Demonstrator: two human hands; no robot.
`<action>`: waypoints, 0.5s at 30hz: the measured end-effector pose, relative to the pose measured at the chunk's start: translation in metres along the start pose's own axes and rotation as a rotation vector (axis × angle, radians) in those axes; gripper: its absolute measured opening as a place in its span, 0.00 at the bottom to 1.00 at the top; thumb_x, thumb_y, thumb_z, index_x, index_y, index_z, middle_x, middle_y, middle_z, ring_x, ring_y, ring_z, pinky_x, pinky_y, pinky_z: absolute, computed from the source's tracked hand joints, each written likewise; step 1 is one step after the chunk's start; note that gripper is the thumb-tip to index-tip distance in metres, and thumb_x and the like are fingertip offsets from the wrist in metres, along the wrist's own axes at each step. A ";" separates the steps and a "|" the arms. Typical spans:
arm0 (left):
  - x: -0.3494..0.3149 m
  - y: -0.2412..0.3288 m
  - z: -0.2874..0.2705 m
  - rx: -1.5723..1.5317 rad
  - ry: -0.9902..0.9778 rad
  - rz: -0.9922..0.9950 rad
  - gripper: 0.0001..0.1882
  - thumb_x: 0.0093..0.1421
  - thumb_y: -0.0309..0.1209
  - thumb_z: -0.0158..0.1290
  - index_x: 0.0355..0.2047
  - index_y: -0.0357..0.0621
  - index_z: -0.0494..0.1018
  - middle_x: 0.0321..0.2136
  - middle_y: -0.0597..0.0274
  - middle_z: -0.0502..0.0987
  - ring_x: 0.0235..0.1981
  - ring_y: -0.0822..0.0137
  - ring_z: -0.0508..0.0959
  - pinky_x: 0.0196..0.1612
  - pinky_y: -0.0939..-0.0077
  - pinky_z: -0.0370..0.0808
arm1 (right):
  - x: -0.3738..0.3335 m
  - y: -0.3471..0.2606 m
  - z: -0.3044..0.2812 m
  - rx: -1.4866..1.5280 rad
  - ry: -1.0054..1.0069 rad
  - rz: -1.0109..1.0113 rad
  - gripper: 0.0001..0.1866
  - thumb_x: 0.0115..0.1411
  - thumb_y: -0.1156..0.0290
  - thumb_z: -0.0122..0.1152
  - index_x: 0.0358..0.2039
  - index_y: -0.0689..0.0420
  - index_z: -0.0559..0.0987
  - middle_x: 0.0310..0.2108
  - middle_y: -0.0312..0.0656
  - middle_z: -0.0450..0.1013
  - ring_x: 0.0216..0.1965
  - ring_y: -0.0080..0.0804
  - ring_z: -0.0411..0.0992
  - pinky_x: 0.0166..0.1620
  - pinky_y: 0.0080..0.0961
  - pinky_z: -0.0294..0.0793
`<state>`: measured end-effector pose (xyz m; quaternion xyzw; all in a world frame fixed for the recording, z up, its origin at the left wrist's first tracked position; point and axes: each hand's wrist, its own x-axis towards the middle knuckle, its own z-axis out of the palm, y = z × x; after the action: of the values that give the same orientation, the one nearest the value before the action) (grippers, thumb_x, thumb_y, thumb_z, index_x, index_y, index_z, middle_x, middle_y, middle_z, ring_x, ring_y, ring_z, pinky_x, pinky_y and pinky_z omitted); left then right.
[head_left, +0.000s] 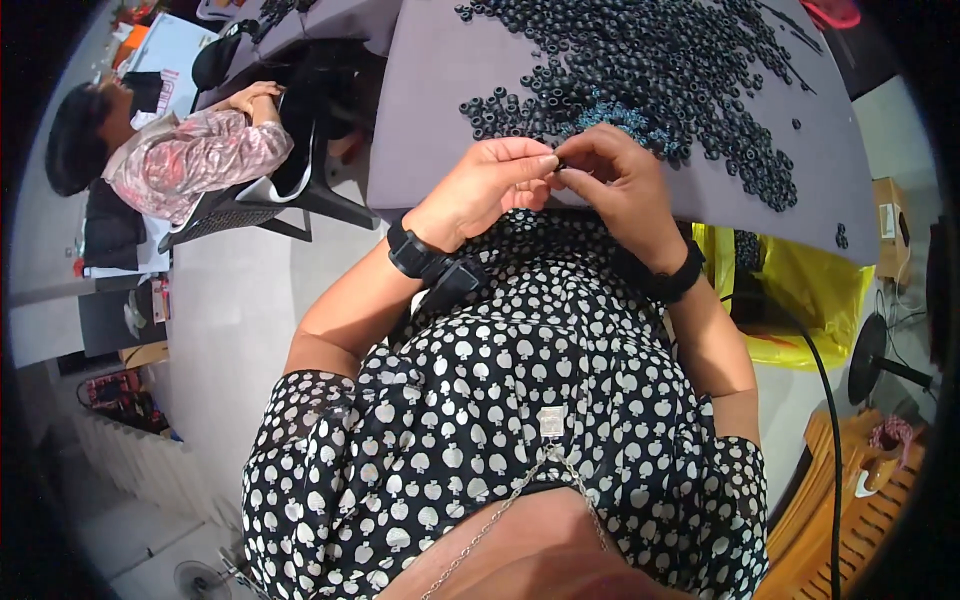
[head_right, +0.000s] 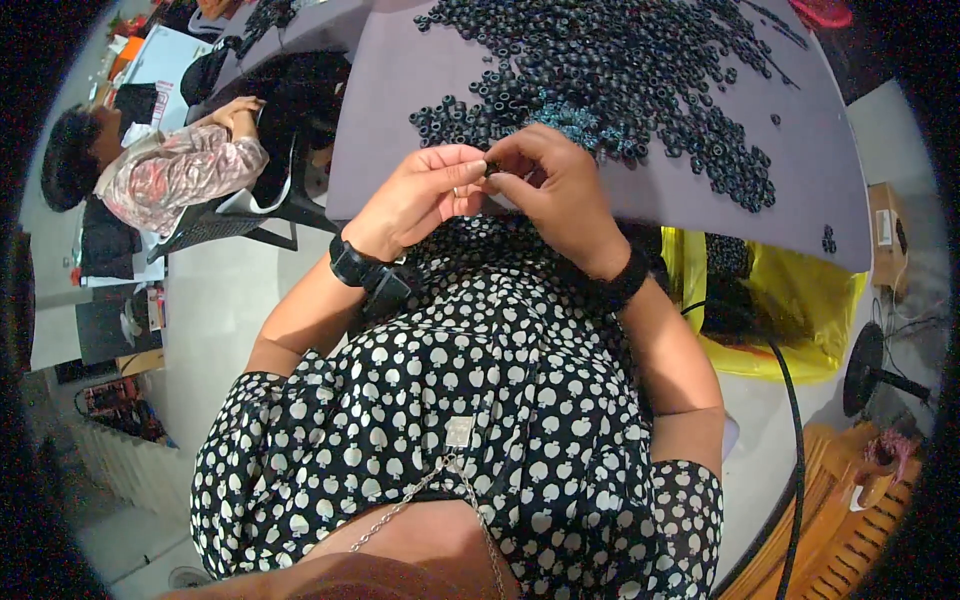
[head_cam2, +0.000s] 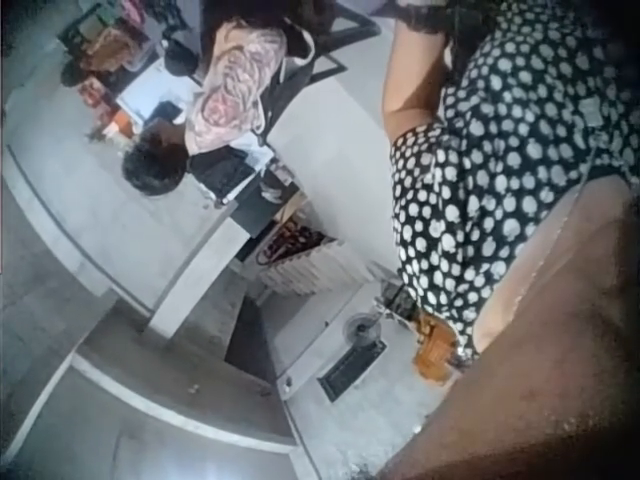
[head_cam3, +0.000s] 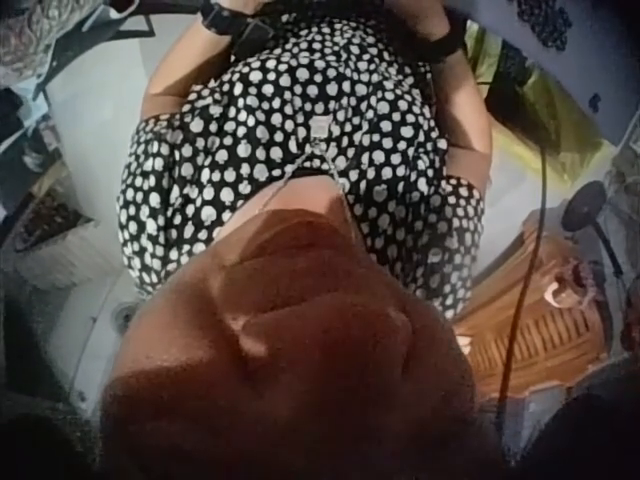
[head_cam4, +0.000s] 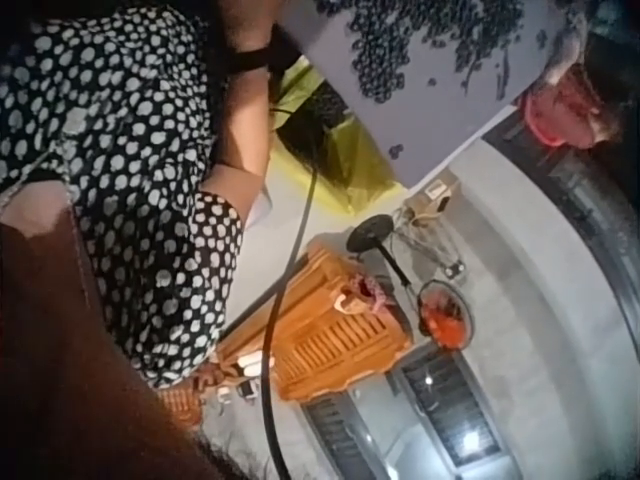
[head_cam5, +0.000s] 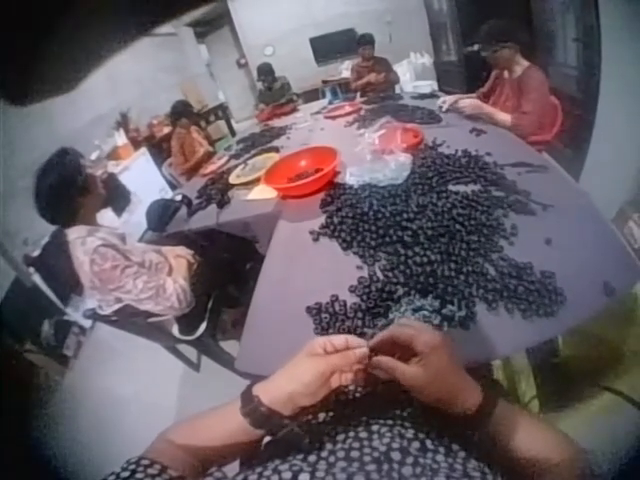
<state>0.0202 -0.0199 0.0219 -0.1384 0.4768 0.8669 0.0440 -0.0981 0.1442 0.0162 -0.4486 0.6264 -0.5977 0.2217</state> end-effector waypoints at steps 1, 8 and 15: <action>-0.002 0.001 0.003 0.013 0.007 -0.012 0.09 0.63 0.31 0.52 0.39 0.38 0.74 0.29 0.63 0.78 0.28 0.76 0.77 0.33 0.84 0.77 | -0.001 -0.004 0.001 0.006 0.008 -0.002 0.08 0.56 0.80 0.59 0.38 0.63 0.77 0.36 0.35 0.70 0.35 0.19 0.74 0.34 0.13 0.70; -0.003 0.000 -0.002 -0.032 -0.128 -0.036 0.10 0.64 0.26 0.48 0.45 0.35 0.71 0.33 0.62 0.77 0.30 0.75 0.76 0.35 0.83 0.76 | -0.003 -0.022 -0.001 -0.053 -0.027 -0.068 0.10 0.51 0.81 0.61 0.35 0.60 0.79 0.36 0.35 0.68 0.33 0.17 0.69 0.32 0.11 0.68; -0.003 0.000 0.001 0.006 -0.088 -0.058 0.11 0.64 0.25 0.48 0.45 0.35 0.71 0.34 0.63 0.76 0.31 0.75 0.77 0.38 0.81 0.78 | -0.004 -0.025 0.002 -0.084 0.018 -0.069 0.08 0.50 0.79 0.63 0.33 0.60 0.78 0.36 0.35 0.68 0.32 0.17 0.69 0.31 0.13 0.68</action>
<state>0.0233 -0.0192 0.0232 -0.1138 0.4730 0.8690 0.0902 -0.0871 0.1492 0.0384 -0.4735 0.6370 -0.5822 0.1762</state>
